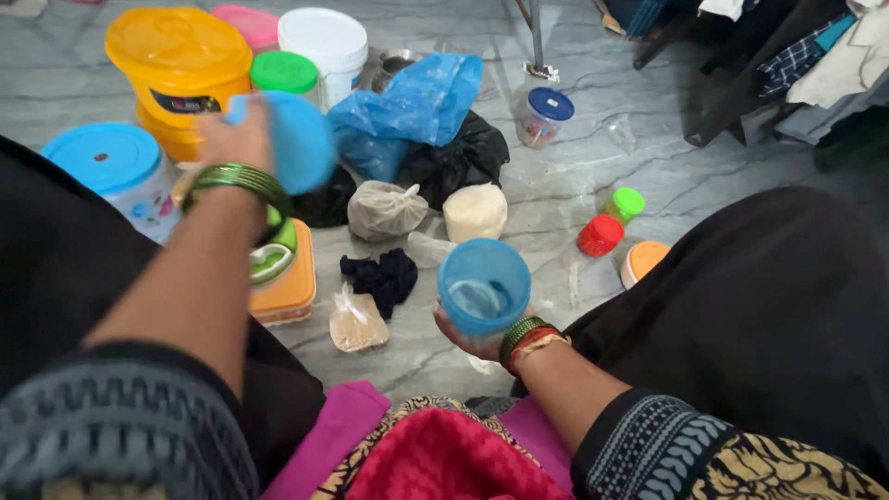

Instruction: The person sits on the floor and wipes the inside of a small blue plastic container with a dark cloth. They then open a plastic bag containing a white granular substance and pour some of it into the container.

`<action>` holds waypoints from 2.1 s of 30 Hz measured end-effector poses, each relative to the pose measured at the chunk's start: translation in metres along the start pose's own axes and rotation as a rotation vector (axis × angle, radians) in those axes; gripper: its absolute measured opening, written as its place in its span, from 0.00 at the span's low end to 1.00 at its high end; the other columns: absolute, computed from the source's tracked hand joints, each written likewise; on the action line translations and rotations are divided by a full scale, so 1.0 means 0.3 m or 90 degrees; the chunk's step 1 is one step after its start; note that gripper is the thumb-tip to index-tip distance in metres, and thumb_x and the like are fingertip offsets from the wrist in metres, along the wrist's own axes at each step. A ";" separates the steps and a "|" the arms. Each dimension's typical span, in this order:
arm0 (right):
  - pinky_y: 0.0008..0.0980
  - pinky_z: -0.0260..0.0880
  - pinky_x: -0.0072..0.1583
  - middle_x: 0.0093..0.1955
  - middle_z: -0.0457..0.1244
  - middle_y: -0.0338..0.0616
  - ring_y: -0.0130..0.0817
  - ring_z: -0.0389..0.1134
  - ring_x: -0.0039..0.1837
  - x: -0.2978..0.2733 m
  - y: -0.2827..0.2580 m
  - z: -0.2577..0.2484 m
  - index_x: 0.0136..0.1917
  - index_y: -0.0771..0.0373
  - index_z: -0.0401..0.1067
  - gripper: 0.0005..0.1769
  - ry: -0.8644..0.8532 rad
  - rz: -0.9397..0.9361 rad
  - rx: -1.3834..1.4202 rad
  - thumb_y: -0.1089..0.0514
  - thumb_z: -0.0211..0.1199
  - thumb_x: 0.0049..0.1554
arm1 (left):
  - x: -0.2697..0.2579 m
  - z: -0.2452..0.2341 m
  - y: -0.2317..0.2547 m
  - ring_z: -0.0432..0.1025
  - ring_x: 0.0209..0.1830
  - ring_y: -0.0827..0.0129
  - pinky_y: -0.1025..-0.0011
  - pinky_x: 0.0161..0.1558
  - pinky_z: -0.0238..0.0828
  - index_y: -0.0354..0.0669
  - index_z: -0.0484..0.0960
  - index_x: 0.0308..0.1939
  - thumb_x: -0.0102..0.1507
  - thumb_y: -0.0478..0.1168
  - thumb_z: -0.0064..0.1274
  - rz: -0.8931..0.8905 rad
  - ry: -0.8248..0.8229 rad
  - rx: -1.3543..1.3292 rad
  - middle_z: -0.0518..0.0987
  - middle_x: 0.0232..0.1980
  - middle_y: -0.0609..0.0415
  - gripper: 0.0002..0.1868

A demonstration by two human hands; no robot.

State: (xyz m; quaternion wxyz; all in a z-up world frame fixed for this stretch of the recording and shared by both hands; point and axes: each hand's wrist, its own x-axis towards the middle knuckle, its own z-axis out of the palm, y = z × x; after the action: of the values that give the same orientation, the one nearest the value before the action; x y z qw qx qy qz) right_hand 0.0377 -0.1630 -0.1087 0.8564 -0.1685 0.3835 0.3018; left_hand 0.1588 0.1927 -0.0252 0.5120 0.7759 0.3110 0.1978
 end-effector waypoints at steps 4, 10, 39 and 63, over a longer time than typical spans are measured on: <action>0.58 0.72 0.56 0.59 0.66 0.54 0.57 0.67 0.60 0.060 -0.024 -0.023 0.61 0.56 0.72 0.32 -0.017 -0.001 -0.008 0.32 0.50 0.58 | 0.032 -0.076 -0.144 0.66 0.66 0.38 0.36 0.67 0.55 0.47 0.71 0.64 0.67 0.55 0.52 0.061 0.099 0.115 0.73 0.64 0.40 0.26; 0.56 0.71 0.57 0.60 0.65 0.55 0.56 0.66 0.60 0.104 -0.014 0.029 0.62 0.58 0.72 0.31 -0.094 0.036 0.026 0.34 0.51 0.58 | -0.059 -0.077 -0.292 0.59 0.68 0.47 0.36 0.62 0.53 0.64 0.85 0.41 0.53 0.48 0.70 0.075 0.033 0.348 0.70 0.60 0.54 0.14; 0.45 0.63 0.68 0.59 0.56 0.60 0.55 0.59 0.63 0.440 0.004 -0.213 0.69 0.53 0.66 0.39 0.363 -0.767 -1.141 0.60 0.72 0.44 | -0.213 0.143 -0.211 0.57 0.68 0.51 0.48 0.62 0.56 0.63 0.83 0.37 0.48 0.31 0.65 0.211 0.056 0.215 0.69 0.59 0.59 0.20; 0.63 0.69 0.63 0.68 0.61 0.52 0.57 0.67 0.64 0.637 0.098 -0.342 0.77 0.50 0.53 0.51 0.354 -0.055 -0.439 0.34 0.65 0.45 | -0.308 0.299 -0.306 0.75 0.43 0.56 0.59 0.49 0.72 0.50 0.83 0.38 0.54 0.29 0.56 0.233 -0.150 0.150 0.77 0.44 0.50 0.12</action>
State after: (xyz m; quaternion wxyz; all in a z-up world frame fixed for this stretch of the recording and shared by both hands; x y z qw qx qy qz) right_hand 0.0618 -0.1198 -0.3219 0.6263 -0.5350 0.4685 0.3196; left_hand 0.1218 0.0950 -0.1439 0.4066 0.8912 0.1246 0.1577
